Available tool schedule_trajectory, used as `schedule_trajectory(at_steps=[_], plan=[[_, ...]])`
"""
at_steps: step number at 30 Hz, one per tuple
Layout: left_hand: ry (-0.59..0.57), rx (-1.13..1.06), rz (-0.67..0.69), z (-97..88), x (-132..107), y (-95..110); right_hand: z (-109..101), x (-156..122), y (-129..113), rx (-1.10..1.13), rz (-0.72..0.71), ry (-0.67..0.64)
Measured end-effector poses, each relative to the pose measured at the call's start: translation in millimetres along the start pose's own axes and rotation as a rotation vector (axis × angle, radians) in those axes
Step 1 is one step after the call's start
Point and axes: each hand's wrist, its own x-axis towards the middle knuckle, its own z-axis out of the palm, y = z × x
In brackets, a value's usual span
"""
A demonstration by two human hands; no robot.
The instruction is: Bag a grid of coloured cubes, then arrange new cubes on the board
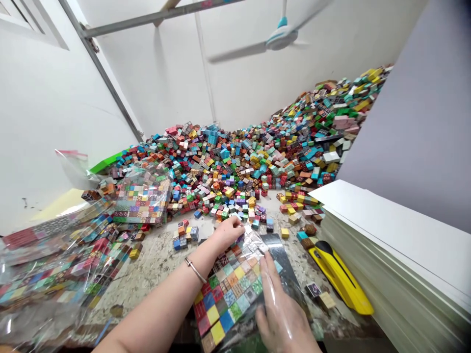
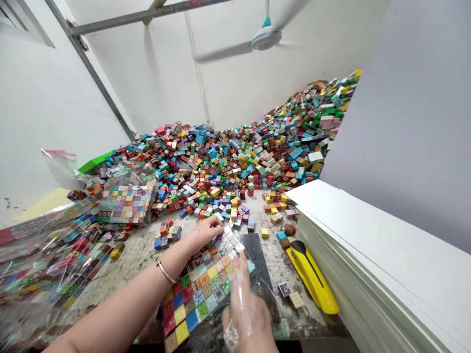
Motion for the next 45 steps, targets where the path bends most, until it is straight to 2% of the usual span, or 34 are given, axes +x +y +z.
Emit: schedule_trajectory(at_steps=[8, 11, 15, 19, 23, 27, 35, 45], plan=[[0.078, -0.025, 0.006, 5.6, -5, -4, -2, -1, -4, 0.093, -0.01, 0.041], [0.083, -0.054, -0.012, 6.9, -5, -6, -7, 0, -6, 0.02, 0.032, -0.011], [0.019, -0.136, -0.066, 6.5, -3, -8, -17, 1, -10, -0.049, 0.069, -0.096], [-0.031, -0.194, -0.147, 1.9, -4, 0, -12, 2, -9, -0.101, 0.075, -0.138], [-0.041, -0.2, -0.227, -3.4, -5, 13, 0, 0, -5, -0.079, 0.043, -0.073], [-0.038, -0.208, -0.259, -3.0, -6, 19, 2, -1, -3, -0.042, 0.011, -0.037], [0.019, -0.197, -0.25, 4.0, -6, 21, -4, -1, -6, -0.05, 0.018, -0.052], [0.056, -0.098, -0.174, 8.7, -8, 5, -5, -6, -4, -0.017, -0.018, -0.002]])
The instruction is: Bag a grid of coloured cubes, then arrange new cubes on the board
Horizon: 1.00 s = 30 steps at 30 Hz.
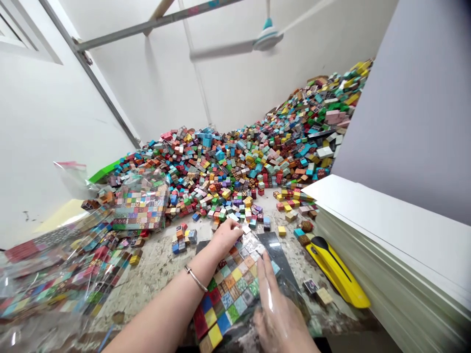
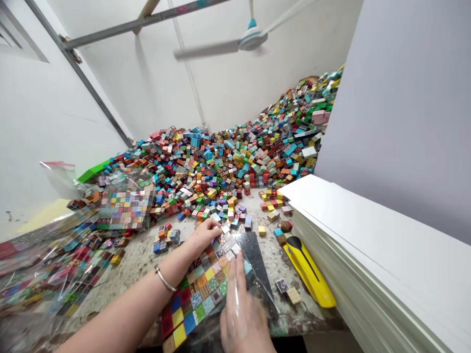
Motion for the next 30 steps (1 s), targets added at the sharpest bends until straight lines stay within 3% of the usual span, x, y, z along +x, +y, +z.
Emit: schedule_trajectory(at_steps=[12, 19, 23, 30], plan=[[0.057, 0.166, 0.051, 0.3, -6, 3, 2, 5, -1, -0.096, 0.085, -0.015], [0.052, 0.179, 0.06, -2.2, -12, 8, 6, 1, 4, -0.028, 0.011, 0.082], [-0.008, 0.127, 0.039, -4.6, -10, 8, 4, 2, 2, -0.059, 0.024, 0.083], [-0.155, 0.001, -0.1, -12.1, -10, 20, -3, 4, -3, -0.032, 0.084, -0.045]])
